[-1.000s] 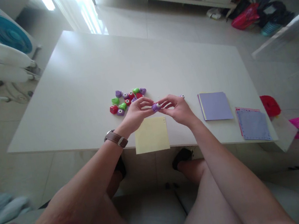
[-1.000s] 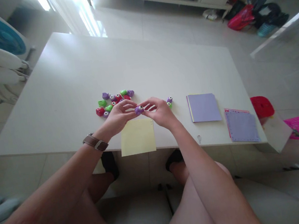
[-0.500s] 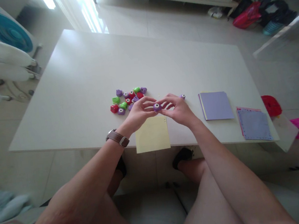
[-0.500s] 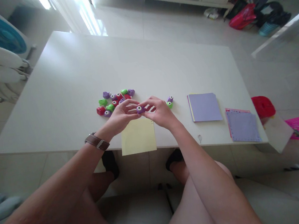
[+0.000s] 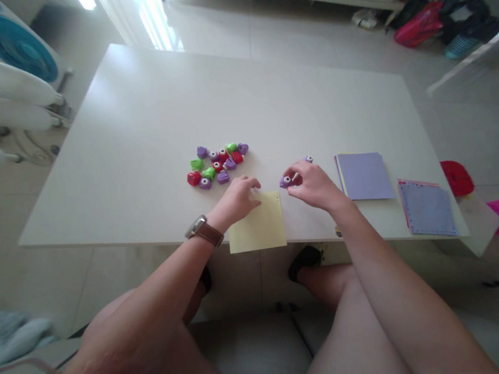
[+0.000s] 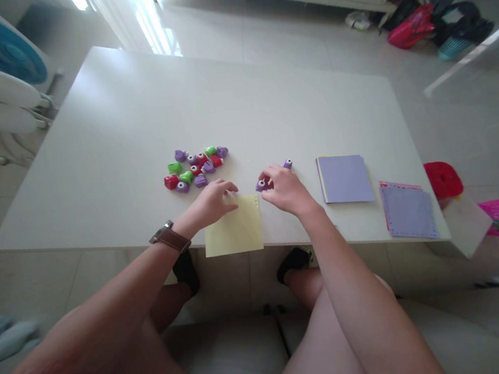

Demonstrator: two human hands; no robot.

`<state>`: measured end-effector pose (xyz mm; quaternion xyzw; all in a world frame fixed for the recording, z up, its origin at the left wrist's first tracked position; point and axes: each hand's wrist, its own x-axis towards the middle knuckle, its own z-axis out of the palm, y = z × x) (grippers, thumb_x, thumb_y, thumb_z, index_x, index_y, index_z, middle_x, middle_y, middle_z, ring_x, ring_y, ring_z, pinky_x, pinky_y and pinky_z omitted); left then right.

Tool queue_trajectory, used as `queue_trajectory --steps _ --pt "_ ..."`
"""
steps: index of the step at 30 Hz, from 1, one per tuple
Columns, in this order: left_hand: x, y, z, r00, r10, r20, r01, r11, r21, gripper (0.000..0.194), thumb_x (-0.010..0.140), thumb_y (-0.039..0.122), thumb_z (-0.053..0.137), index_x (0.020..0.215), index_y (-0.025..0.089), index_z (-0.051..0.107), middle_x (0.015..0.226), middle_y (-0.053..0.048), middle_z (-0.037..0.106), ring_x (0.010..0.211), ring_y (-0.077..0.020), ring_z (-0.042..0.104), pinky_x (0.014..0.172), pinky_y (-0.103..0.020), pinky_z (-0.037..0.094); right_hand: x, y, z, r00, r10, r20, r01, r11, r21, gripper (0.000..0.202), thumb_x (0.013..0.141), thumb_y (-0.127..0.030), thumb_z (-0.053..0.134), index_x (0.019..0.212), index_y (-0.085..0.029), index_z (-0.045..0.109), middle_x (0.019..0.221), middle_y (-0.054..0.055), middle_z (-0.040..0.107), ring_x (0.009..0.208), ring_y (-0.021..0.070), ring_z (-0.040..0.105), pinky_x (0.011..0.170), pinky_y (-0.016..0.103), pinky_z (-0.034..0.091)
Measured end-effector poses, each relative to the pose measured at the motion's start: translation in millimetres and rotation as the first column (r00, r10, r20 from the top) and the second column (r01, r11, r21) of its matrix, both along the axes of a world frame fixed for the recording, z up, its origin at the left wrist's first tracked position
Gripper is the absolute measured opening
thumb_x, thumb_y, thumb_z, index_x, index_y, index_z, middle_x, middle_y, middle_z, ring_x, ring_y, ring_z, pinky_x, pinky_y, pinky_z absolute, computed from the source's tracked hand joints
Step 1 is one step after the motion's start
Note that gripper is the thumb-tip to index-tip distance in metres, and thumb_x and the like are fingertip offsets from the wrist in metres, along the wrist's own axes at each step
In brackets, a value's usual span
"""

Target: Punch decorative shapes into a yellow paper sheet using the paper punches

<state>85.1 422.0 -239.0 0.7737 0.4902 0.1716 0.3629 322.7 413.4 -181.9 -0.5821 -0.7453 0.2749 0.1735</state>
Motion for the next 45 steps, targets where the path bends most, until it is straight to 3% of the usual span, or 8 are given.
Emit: queue_trajectory --steps 4,10,22,31,34,38,45 --pt "0.2 -5.1 1.5 0.979 -0.024 -0.204 0.032 0.999 0.035 0.038 0.080 0.019 0.078 0.117 0.020 0.067 0.120 -0.012 0.062 0.117 -0.0342 0.060 0.097 -0.048 0.050 10.2 -1.5 -3.1 0.990 0.053 0.128 -0.045 0.997 -0.064 0.028 0.074 0.000 0.062 0.092 -0.018 0.072 0.093 0.005 0.070 0.078 0.0175 0.066 0.078 0.030 0.052" --pt "1.6 -1.9 -1.7 0.968 -0.025 -0.248 0.020 1.000 -0.023 0.039 0.080 0.019 0.078 0.117 0.020 0.066 0.114 -0.010 0.065 0.106 -0.0302 0.064 0.094 -0.044 0.048 13.1 -3.6 -9.6 0.962 0.148 0.229 -0.111 0.979 -0.169 0.029 0.075 0.002 0.060 0.089 -0.019 0.073 0.093 0.005 0.069 0.080 0.0166 0.064 0.079 0.027 0.049" --pt "0.2 0.3 -10.7 0.973 -0.022 -0.228 0.016 0.999 -0.028 0.035 0.077 0.020 0.080 0.109 0.022 0.066 0.105 -0.010 0.064 0.109 -0.0337 0.060 0.095 -0.046 0.043 9.3 -5.2 -12.1 0.967 0.201 0.158 -0.155 0.953 -0.260 0.023 0.076 0.000 0.066 0.085 -0.020 0.070 0.088 0.004 0.074 0.079 0.0177 0.068 0.074 0.026 0.053" --pt "1.4 2.1 -6.2 0.978 -0.029 -0.207 0.019 0.999 -0.051 0.027 0.077 0.018 0.079 0.102 0.022 0.070 0.109 -0.010 0.060 0.107 -0.0321 0.061 0.096 -0.047 0.046 11.4 -2.4 -1.2 0.986 0.115 0.120 -0.065 0.930 -0.362 0.003 0.090 -0.023 0.074 0.089 -0.020 0.075 0.091 0.006 0.078 0.084 0.0207 0.073 0.077 0.031 0.055" --pt "3.9 3.7 -0.9 0.980 -0.024 -0.197 0.012 0.998 -0.060 0.018 0.077 0.014 0.073 0.094 0.020 0.071 0.107 -0.010 0.063 0.103 -0.0307 0.063 0.092 -0.044 0.048 11.7 -1.9 -2.2 0.986 0.113 0.122 -0.059 0.925 -0.376 0.005 0.091 -0.024 0.073 0.091 -0.020 0.076 0.095 0.007 0.079 0.085 0.0204 0.073 0.079 0.031 0.056" --pt "6.1 5.2 4.2 0.993 -0.024 -0.117 0.011 0.994 -0.110 0.009 0.078 0.012 0.068 0.082 0.020 0.068 0.089 -0.006 0.070 0.089 -0.0248 0.065 0.081 -0.036 0.048 13.0 -1.1 -5.0 0.986 0.122 0.117 -0.070 0.923 -0.378 0.004 0.090 -0.022 0.075 0.091 -0.020 0.078 0.096 0.006 0.080 0.084 0.0197 0.073 0.079 0.030 0.057" --pt "3.9 6.4 6.1 0.999 -0.009 0.052 0.016 0.990 -0.143 0.008 0.081 0.012 0.065 0.080 0.019 0.067 0.076 -0.004 0.072 0.069 -0.0192 0.064 0.068 -0.031 0.047 14.2 -2.1 -7.4 0.987 0.134 0.092 -0.089 0.919 -0.384 0.005 0.090 -0.018 0.074 0.092 -0.020 0.078 0.100 0.007 0.080 0.086 0.0213 0.074 0.081 0.032 0.058"
